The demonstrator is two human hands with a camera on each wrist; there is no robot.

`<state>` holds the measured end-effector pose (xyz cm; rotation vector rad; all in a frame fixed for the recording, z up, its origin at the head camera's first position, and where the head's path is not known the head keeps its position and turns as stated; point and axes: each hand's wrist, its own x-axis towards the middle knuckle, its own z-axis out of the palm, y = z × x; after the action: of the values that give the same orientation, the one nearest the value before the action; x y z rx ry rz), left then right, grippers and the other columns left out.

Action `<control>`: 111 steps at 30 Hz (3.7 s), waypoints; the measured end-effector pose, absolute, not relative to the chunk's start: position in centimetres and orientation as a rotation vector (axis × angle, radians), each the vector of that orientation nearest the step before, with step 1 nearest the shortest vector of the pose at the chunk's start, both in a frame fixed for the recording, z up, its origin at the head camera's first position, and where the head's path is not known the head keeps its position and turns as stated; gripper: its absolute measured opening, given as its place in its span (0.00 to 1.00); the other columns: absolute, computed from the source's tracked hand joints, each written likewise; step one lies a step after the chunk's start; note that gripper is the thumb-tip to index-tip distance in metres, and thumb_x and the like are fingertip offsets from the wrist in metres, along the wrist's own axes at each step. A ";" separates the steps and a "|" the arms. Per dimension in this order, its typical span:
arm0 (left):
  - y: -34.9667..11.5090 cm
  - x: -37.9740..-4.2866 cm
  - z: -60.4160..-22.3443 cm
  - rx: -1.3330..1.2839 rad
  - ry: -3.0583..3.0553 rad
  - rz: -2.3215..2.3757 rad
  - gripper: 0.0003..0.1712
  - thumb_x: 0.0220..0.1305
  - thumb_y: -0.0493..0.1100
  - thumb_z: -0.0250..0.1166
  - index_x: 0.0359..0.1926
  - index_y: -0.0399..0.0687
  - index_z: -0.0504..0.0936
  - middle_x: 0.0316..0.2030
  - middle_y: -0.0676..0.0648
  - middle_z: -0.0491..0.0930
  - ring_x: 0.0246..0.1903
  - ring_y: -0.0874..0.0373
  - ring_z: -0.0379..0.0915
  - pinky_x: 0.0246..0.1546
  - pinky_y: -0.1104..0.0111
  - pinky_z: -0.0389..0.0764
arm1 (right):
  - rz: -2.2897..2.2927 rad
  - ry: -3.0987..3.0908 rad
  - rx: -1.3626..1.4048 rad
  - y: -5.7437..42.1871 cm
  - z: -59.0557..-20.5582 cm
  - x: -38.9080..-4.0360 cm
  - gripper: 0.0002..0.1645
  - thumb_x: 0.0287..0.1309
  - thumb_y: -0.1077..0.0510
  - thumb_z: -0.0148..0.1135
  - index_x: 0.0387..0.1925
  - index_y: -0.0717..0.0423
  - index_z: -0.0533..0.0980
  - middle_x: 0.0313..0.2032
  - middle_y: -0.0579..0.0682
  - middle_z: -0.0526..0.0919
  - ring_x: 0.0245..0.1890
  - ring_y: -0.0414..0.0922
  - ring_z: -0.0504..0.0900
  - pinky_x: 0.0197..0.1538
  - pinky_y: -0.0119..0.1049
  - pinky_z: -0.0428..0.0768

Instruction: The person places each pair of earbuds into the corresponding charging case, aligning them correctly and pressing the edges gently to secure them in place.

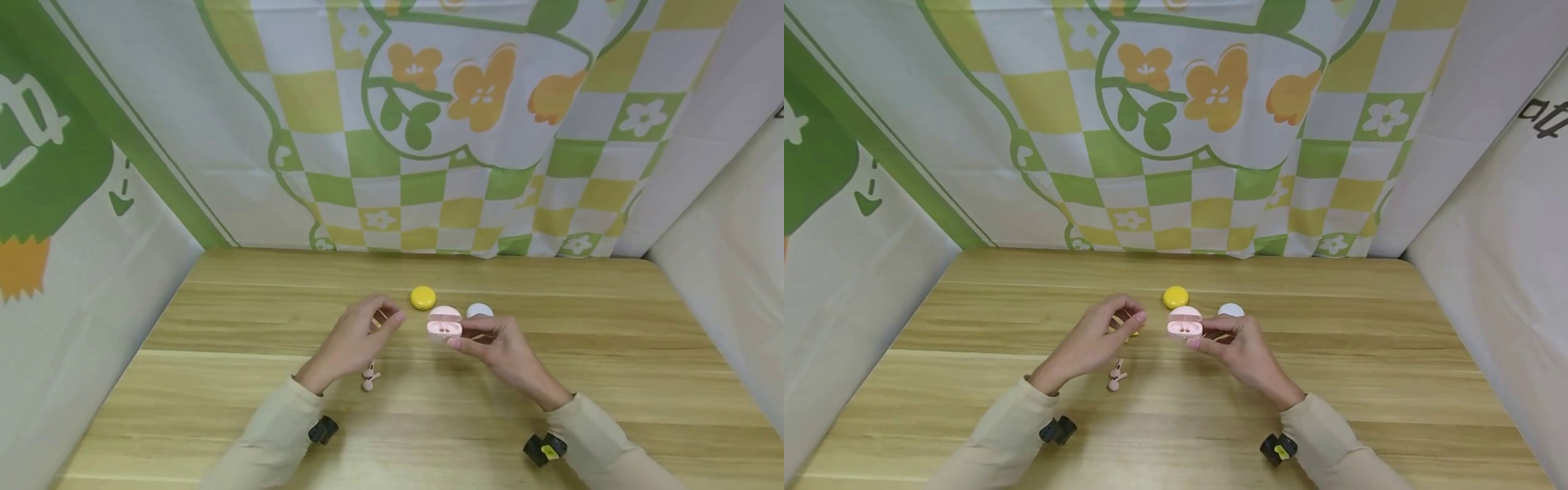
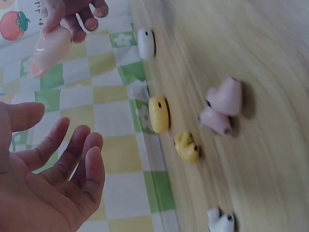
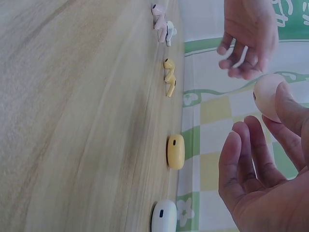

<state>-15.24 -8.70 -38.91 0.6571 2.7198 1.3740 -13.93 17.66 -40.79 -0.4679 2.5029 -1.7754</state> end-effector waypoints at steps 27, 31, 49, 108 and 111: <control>-12.1 -13.5 -41.5 0.590 2.785 0.931 0.03 0.67 0.41 0.68 0.38 0.47 0.83 0.33 0.54 0.78 0.30 0.62 0.71 0.32 0.67 0.76 | -1.752 2.519 -0.435 18.2 -40.7 -13.8 0.14 0.55 0.66 0.75 0.45 0.66 0.86 0.39 0.57 0.87 0.36 0.42 0.82 0.38 0.32 0.83; -12.3 -13.2 -41.8 0.603 2.776 0.900 0.06 0.65 0.41 0.71 0.33 0.52 0.81 0.29 0.57 0.76 0.29 0.63 0.71 0.31 0.67 0.76 | -1.739 2.526 -0.435 18.2 -40.8 -13.7 0.14 0.55 0.66 0.75 0.44 0.66 0.86 0.39 0.57 0.87 0.36 0.42 0.82 0.38 0.32 0.83; -12.2 -12.5 -42.1 0.717 2.810 0.751 0.15 0.54 0.44 0.79 0.25 0.57 0.77 0.24 0.61 0.73 0.25 0.66 0.67 0.29 0.65 0.72 | -1.717 2.519 -0.401 18.2 -40.8 -13.6 0.14 0.55 0.66 0.75 0.44 0.66 0.86 0.40 0.57 0.87 0.36 0.45 0.82 0.38 0.33 0.83; -10.1 -14.7 -38.0 0.862 2.845 1.112 0.05 0.67 0.38 0.70 0.43 0.51 0.86 0.32 0.58 0.81 0.32 0.66 0.76 0.34 0.68 0.78 | -1.710 2.493 -0.387 17.7 -41.1 -13.7 0.14 0.56 0.65 0.74 0.44 0.66 0.86 0.40 0.57 0.87 0.36 0.44 0.82 0.38 0.33 0.83; -9.9 -14.7 -37.7 0.887 2.857 1.160 0.07 0.66 0.38 0.70 0.45 0.49 0.86 0.34 0.57 0.82 0.34 0.64 0.77 0.37 0.68 0.79 | -1.710 2.494 -0.388 17.6 -41.1 -13.8 0.14 0.56 0.65 0.74 0.45 0.66 0.86 0.40 0.57 0.87 0.36 0.45 0.83 0.39 0.33 0.83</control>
<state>-14.74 -9.87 -37.65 0.8872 2.8570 1.1604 -13.81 17.60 -41.15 -0.3881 2.4937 -1.7099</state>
